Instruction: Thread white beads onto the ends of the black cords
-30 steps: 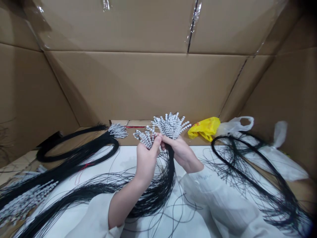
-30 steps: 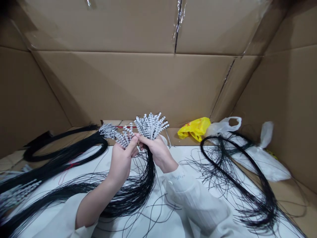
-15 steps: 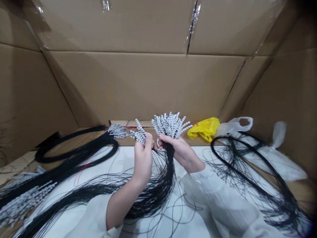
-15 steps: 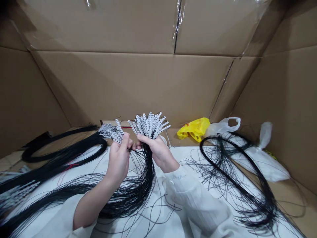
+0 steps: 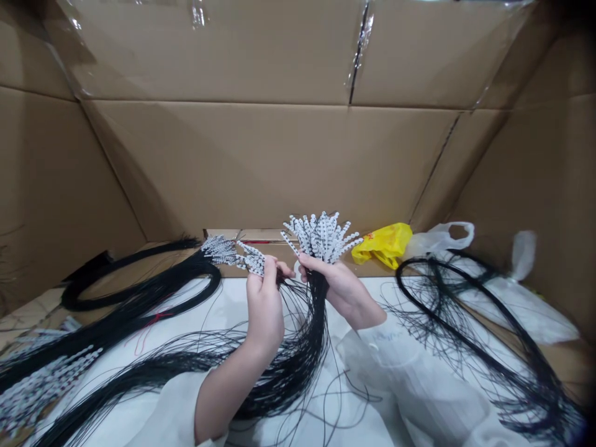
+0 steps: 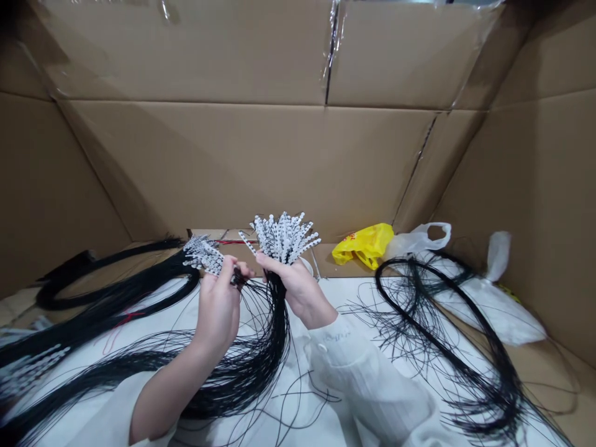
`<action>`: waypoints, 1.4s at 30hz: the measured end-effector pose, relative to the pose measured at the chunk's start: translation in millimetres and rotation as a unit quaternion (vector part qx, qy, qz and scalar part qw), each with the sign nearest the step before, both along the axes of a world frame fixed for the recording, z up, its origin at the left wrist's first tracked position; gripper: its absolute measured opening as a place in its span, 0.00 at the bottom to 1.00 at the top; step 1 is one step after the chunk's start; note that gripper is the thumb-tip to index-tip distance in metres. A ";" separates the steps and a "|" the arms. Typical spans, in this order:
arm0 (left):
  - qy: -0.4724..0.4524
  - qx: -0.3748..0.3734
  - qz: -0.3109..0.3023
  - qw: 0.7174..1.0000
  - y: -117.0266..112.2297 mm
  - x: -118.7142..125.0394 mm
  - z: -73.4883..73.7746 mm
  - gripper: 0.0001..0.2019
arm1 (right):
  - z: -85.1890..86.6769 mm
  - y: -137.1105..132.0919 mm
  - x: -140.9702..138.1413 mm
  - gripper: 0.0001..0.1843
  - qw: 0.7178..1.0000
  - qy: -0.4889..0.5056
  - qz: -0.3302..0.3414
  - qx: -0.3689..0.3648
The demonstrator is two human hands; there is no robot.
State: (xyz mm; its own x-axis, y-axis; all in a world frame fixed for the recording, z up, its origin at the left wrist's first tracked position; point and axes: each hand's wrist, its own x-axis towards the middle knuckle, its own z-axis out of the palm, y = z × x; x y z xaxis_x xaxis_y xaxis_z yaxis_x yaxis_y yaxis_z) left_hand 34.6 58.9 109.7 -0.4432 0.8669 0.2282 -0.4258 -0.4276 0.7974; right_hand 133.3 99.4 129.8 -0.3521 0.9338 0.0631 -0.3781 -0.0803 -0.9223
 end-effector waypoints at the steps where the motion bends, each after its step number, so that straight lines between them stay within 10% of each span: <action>1: -0.006 0.003 -0.008 1.000 0.0 0.2 0.1 0.12 | -0.1 0.1 -0.2 0.12 1.000 -0.001 -0.003 0.001; 32: 0.111 0.013 -0.021 0.993 5.0 -2.8 0.9 0.09 | -3.9 0.2 -2.3 0.07 0.995 -0.006 0.063 0.079; 42: -0.001 -0.043 -0.001 0.999 2.9 -0.8 -0.6 0.08 | -4.8 2.1 -2.0 0.11 0.999 0.019 -0.001 0.035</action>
State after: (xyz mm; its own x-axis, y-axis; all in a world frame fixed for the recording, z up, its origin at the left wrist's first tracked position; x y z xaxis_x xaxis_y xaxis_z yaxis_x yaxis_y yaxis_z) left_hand 33.7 61.7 109.2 -0.4424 0.8838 0.1520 -0.4284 -0.3572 0.8300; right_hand 131.2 101.5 125.1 -0.3459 0.9276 0.1413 -0.4126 -0.0151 -0.9108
